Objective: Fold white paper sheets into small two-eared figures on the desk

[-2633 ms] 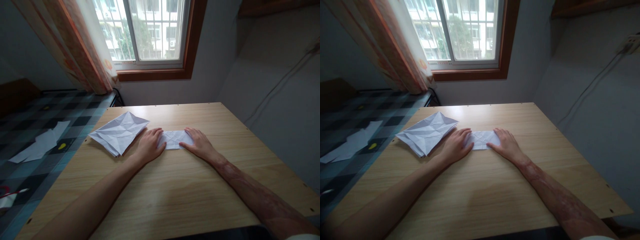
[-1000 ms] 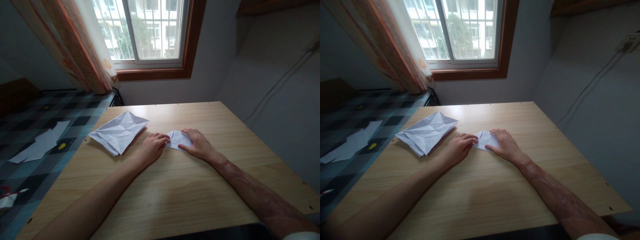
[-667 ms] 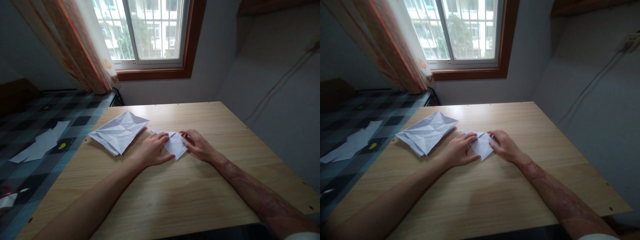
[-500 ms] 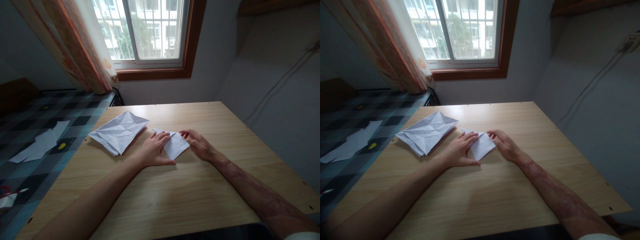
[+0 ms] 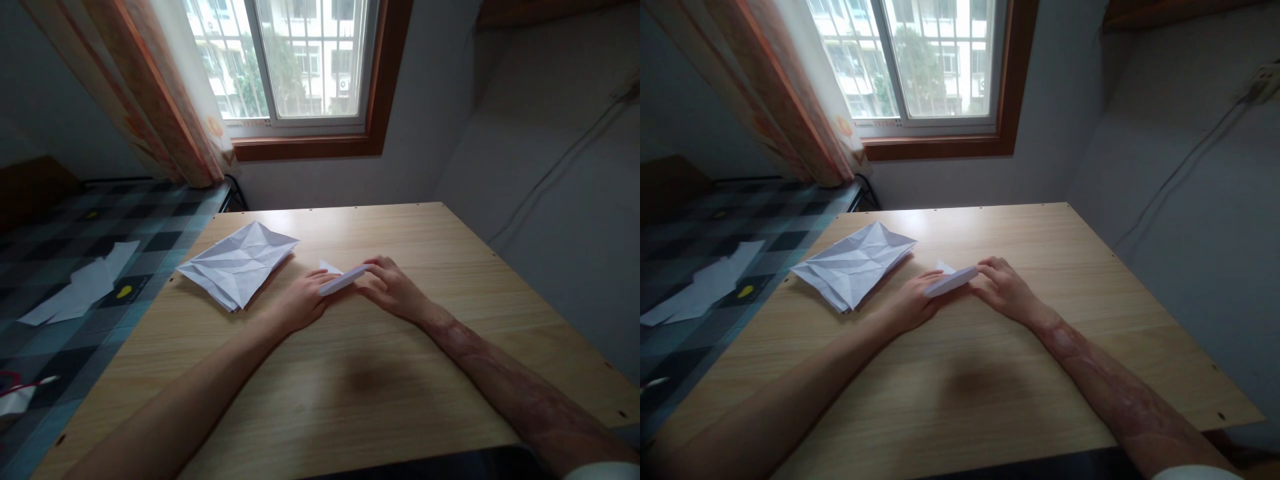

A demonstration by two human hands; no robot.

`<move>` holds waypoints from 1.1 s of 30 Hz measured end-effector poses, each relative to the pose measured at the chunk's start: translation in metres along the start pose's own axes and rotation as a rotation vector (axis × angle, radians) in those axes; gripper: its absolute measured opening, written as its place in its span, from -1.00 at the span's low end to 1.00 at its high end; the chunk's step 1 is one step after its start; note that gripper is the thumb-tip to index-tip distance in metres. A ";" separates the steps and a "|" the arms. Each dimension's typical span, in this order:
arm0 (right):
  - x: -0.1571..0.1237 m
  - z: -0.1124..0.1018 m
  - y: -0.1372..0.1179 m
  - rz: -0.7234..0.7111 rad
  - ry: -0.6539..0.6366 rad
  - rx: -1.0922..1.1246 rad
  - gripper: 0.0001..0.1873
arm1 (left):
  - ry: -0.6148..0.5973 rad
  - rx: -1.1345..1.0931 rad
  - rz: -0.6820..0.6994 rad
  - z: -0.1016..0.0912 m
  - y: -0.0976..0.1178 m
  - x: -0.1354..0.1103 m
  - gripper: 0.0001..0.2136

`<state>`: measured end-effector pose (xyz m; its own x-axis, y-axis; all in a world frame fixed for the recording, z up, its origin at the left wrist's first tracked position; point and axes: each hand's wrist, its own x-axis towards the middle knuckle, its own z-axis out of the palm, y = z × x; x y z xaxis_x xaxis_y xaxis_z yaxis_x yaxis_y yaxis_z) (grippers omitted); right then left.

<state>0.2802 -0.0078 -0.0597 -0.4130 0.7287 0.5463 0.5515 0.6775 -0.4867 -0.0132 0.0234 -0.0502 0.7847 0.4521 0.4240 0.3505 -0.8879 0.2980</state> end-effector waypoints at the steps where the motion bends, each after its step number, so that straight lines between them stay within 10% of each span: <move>1: 0.000 0.001 0.002 -0.004 -0.006 -0.003 -0.72 | 0.015 -0.029 0.022 0.000 0.000 0.000 -0.51; 6: 0.000 0.001 0.003 0.004 0.005 0.095 -0.81 | 0.010 -0.232 0.032 -0.005 0.007 0.000 -0.57; 10: -0.001 0.001 -0.004 0.154 0.057 0.277 -0.74 | 0.249 -0.453 -0.163 -0.012 0.011 0.001 -0.78; 19: 0.003 0.006 -0.001 0.382 0.088 0.546 -0.60 | 0.394 -0.804 -0.414 -0.017 0.009 0.007 -0.47; 29: 0.003 0.010 0.009 0.562 0.032 0.621 -0.30 | 0.355 -0.283 -0.703 -0.006 -0.001 0.006 -0.80; 33: 0.002 0.009 0.009 0.455 0.005 0.302 -0.57 | 0.256 -0.168 -0.708 -0.007 0.003 0.008 -0.77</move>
<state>0.2782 0.0007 -0.0693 -0.1772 0.9551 0.2374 0.4407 0.2927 -0.8486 -0.0095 0.0243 -0.0404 0.2523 0.9314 0.2624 0.6265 -0.3639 0.6893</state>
